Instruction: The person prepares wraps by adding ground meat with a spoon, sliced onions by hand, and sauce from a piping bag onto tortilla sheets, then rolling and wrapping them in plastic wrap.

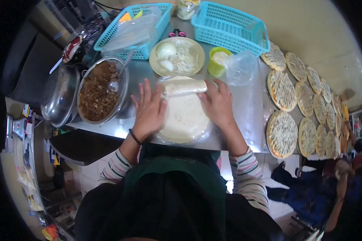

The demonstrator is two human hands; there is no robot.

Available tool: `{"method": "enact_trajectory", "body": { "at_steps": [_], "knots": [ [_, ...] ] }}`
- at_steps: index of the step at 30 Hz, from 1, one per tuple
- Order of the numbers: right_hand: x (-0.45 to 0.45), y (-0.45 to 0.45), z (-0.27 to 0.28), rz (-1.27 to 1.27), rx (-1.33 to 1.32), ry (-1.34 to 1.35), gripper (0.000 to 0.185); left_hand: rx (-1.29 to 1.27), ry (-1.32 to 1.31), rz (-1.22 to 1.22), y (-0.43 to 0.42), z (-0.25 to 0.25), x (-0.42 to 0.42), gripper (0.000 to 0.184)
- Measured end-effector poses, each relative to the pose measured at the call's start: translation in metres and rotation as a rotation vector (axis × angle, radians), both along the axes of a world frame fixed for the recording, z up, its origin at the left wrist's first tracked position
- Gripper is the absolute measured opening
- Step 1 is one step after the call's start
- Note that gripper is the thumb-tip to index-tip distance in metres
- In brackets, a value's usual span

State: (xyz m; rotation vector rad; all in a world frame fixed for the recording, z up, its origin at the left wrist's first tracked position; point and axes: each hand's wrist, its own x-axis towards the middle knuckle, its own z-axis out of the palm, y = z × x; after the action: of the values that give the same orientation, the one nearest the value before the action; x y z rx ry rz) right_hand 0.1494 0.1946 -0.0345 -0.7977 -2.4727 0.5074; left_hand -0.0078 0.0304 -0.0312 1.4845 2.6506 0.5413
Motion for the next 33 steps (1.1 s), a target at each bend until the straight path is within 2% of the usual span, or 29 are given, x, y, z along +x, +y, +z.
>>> {"method": "enact_trajectory", "body": {
  "at_steps": [3,4,5,6,7,8,10,12,14,16,18,19,20,21,22,23,24,26,27,28,29,30,31,32,33],
  "knots": [
    [0.008,-0.001,0.014,0.036,0.078,0.077,0.041,0.107,-0.08,-0.006,-0.012,0.022,0.003,0.062],
    [0.008,0.005,0.023,0.061,0.127,0.154,0.037,0.303,-0.094,-0.047,-0.022,0.042,0.006,0.053],
    [0.006,0.012,0.033,0.079,0.136,0.171,0.037,0.482,0.001,-0.145,-0.027,0.057,-0.008,0.042],
    [0.008,0.017,0.044,0.094,-0.042,0.263,0.032,0.65,0.09,-0.25,-0.035,0.071,-0.025,0.035],
    [0.01,0.018,0.056,0.104,-0.223,0.346,0.026,0.721,0.322,-0.218,-0.035,0.092,-0.046,0.028],
    [0.006,0.018,0.069,0.11,-0.225,0.349,0.026,0.786,0.555,-0.188,-0.03,0.115,-0.069,0.024],
    [-0.02,0.02,0.099,0.354,-0.372,0.3,0.016,0.487,0.161,-0.098,-0.019,0.156,-0.102,0.024],
    [-0.067,0.013,0.124,0.606,-0.273,0.389,0.015,0.463,0.136,-0.167,0.011,0.149,-0.139,0.024],
    [-0.12,-0.001,0.134,0.744,-0.331,0.488,0.013,0.449,0.119,-0.229,0.02,0.156,-0.143,0.028],
    [-0.175,0.012,0.128,0.729,0.128,0.26,0.019,0.771,-0.643,-0.252,0.008,0.183,-0.116,0.029],
    [-0.217,0.024,0.116,0.648,0.359,-0.054,0.024,0.639,-0.632,-0.239,-0.037,0.191,-0.069,0.03],
    [-0.227,0.021,0.118,0.669,0.361,-0.049,0.024,0.319,-0.479,-0.438,-0.063,0.177,-0.074,0.03],
    [-0.236,0.018,0.121,0.65,0.414,-0.255,0.026,0.021,-0.604,-0.503,-0.085,0.167,-0.061,0.03],
    [-0.245,0.016,0.123,0.624,0.47,-0.461,0.028,-0.226,-0.865,-0.649,-0.103,0.143,-0.06,0.03],
    [-0.257,0.017,0.118,0.643,0.476,-0.454,0.028,-0.437,-0.885,-0.721,-0.117,0.114,-0.057,0.032],
    [-0.272,0.022,0.106,0.594,0.469,-0.424,0.033,-0.548,-0.966,-0.632,-0.132,0.083,-0.053,0.032],
    [-0.282,0.025,0.099,0.543,0.458,-0.397,0.038,-0.494,-1.089,-0.474,-0.146,0.046,-0.044,0.033],
    [-0.293,0.029,0.1,0.538,0.447,-0.302,0.041,-0.287,-0.995,-0.255,-0.17,-0.045,-0.023,0.034],
    [-0.297,0.028,0.102,0.519,0.439,-0.206,0.044,0.039,-0.995,-0.068,-0.17,-0.076,0.0,0.032],
    [-0.299,0.025,0.104,0.531,0.441,-0.199,0.044,0.252,-1.271,0.134,-0.162,-0.1,0.016,0.033],
    [-0.298,0.023,0.107,0.473,0.442,-0.148,0.045,0.136,-1.143,0.137,-0.152,-0.087,0.022,0.042],
    [-0.298,0.021,0.109,0.411,0.441,-0.1,0.045,0.244,-1.667,0.049,-0.153,-0.12,0.036,0.053],
    [-0.302,0.021,0.112,0.416,0.443,-0.103,0.045,0.249,-1.669,0.049,-0.153,-0.156,0.045,0.053],
    [-0.306,0.022,0.115,0.468,0.389,-0.332,0.04,-0.087,-1.144,-0.142,-0.152,-0.191,0.056,0.055],
    [-0.308,0.022,0.116,0.515,0.331,-0.562,0.036,-0.385,-0.591,-0.308,-0.15,-0.199,0.063,0.058]
  ]
}}
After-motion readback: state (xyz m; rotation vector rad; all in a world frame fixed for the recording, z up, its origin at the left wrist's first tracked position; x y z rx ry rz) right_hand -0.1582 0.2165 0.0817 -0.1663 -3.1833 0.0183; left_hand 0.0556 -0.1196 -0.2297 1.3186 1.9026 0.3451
